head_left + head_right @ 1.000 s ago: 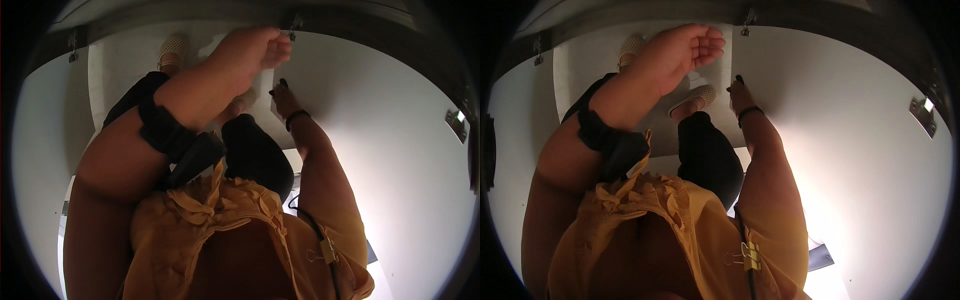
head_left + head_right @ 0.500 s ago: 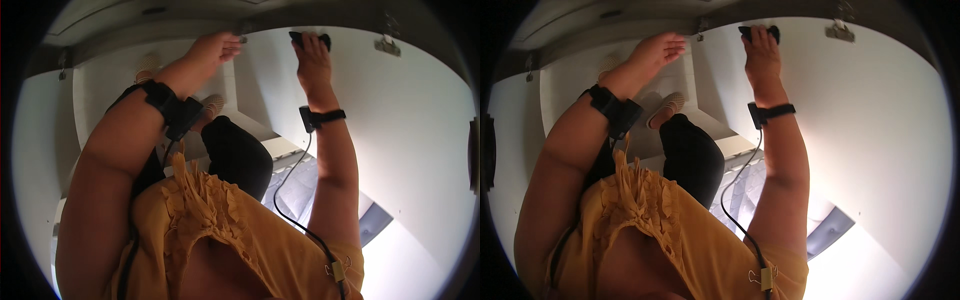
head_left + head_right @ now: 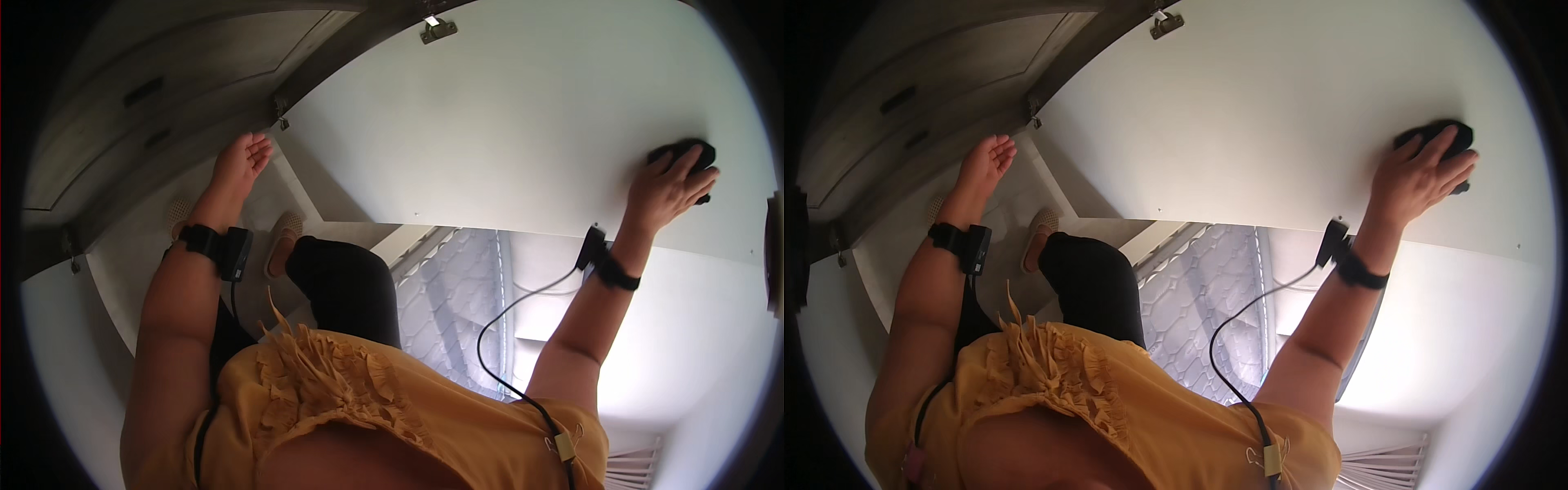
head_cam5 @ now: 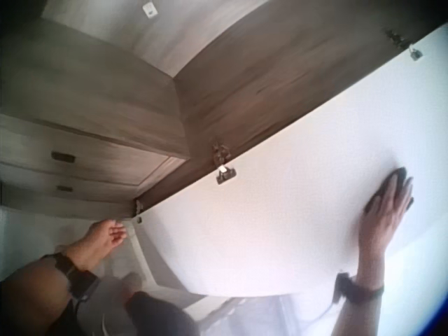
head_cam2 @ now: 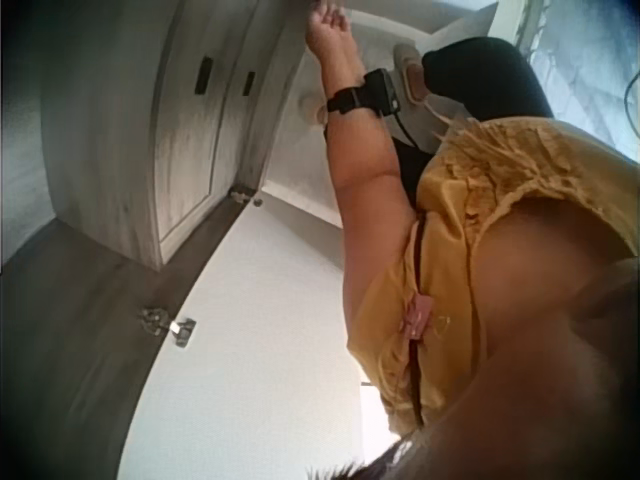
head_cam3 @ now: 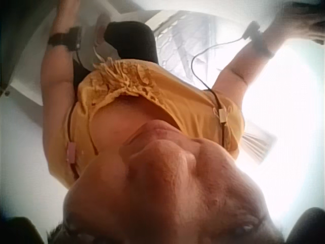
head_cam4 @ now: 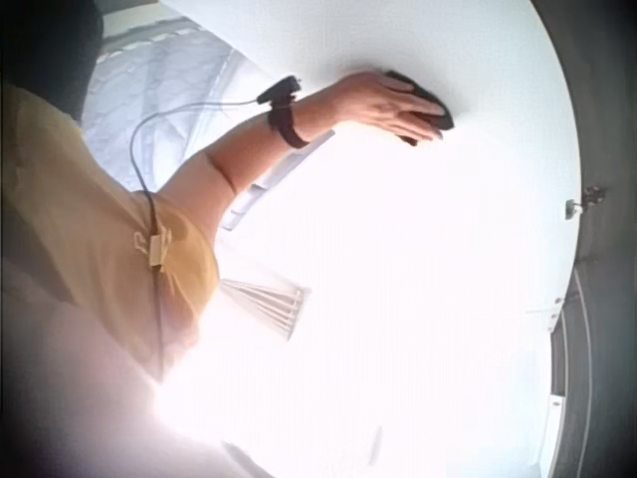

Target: Wiping the wardrobe surfaces with a cleaning cloth

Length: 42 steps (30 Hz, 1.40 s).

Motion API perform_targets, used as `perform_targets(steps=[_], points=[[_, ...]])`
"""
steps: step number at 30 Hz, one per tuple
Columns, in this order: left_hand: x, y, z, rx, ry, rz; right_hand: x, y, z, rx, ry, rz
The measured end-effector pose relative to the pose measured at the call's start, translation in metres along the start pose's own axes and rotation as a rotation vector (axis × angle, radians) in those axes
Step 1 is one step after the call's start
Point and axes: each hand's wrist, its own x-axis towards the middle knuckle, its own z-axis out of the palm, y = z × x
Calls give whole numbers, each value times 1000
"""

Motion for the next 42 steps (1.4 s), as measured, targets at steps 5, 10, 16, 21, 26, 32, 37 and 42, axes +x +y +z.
perform_targets(steps=[5,10,16,21,26,32,37,42], points=[[1,-6,2,-2,2,-10,42,-67,35,107,124,-74],[0,-8,0,-33,5,8,10,-241,26,172,-252,-212],[4,4,6,-41,-4,7,-104,-299,31,623,-432,-333],[5,1,-1,-44,-42,50,-147,-275,28,882,-597,-643],[4,1,6,-25,-39,8,-77,-173,39,702,-344,-513],[19,-2,-5,7,-42,29,15,41,-2,243,-97,-100],[7,1,23,84,-240,-43,-4,130,-31,40,-36,129],[20,-13,20,327,-454,19,-73,26,-52,155,-185,109]])
